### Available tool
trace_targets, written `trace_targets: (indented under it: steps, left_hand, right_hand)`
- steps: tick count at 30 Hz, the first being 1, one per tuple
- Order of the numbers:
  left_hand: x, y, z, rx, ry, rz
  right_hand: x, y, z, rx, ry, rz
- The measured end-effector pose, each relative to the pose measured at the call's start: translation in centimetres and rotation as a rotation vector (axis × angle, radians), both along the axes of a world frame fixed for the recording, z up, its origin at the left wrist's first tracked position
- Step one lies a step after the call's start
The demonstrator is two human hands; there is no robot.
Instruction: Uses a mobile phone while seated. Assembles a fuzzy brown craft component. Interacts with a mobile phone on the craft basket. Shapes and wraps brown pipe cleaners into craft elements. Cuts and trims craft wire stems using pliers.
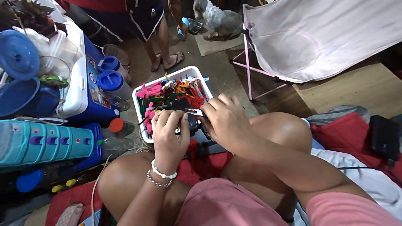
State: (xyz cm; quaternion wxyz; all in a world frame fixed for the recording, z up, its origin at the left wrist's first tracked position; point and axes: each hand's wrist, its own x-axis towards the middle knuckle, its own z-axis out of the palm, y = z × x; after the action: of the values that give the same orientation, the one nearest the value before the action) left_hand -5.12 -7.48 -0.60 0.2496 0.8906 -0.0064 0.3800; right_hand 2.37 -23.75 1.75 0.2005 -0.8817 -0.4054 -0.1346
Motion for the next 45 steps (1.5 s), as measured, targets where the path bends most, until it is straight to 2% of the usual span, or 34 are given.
trace_targets:
  steps: [13, 18, 22, 27, 31, 35, 40, 43, 45]
  left_hand:
    - [0.0, 0.4, 0.0, -0.024, 0.027, -0.003]
    - [0.0, 0.4, 0.1, -0.05, 0.035, -0.004]
    - [0.1, 1.2, 0.2, -0.173, 0.016, -0.04]
    - [0.1, 2.3, 0.6, -0.479, 0.127, -0.154]
    - [0.0, 2.9, 1.0, -0.524, 0.173, -0.143]
    - [0.1, 3.4, 1.3, -0.7, 0.222, -0.108]
    - [0.5, 4.4, 1.2, -0.887, 0.312, -0.11]
    - [0.6, 4.6, 1.2, -1.002, 0.292, -0.116]
    - [0.6, 4.6, 1.4, -1.102, 0.282, -0.129]
  right_hand:
    - [-0.2, 0.2, 0.0, -0.05, -0.161, -0.008]
    - [-0.2, 0.0, 0.1, -0.012, -0.145, -0.019]
    - [0.1, -0.3, 0.5, 0.039, -0.109, -0.042]
    - [0.6, -0.7, 0.7, 0.045, -0.065, -0.018]
    - [1.0, -1.0, 0.6, 0.046, -0.02, 0.025]
    - [2.2, -1.0, 0.2, -0.105, 0.119, 0.063]
    - [5.3, 0.2, -2.1, -0.419, 0.521, 0.034]
    - [6.9, 1.5, -3.7, -0.589, 0.607, -0.067]
    - [8.1, 2.3, -5.4, -0.586, 0.615, -0.099]
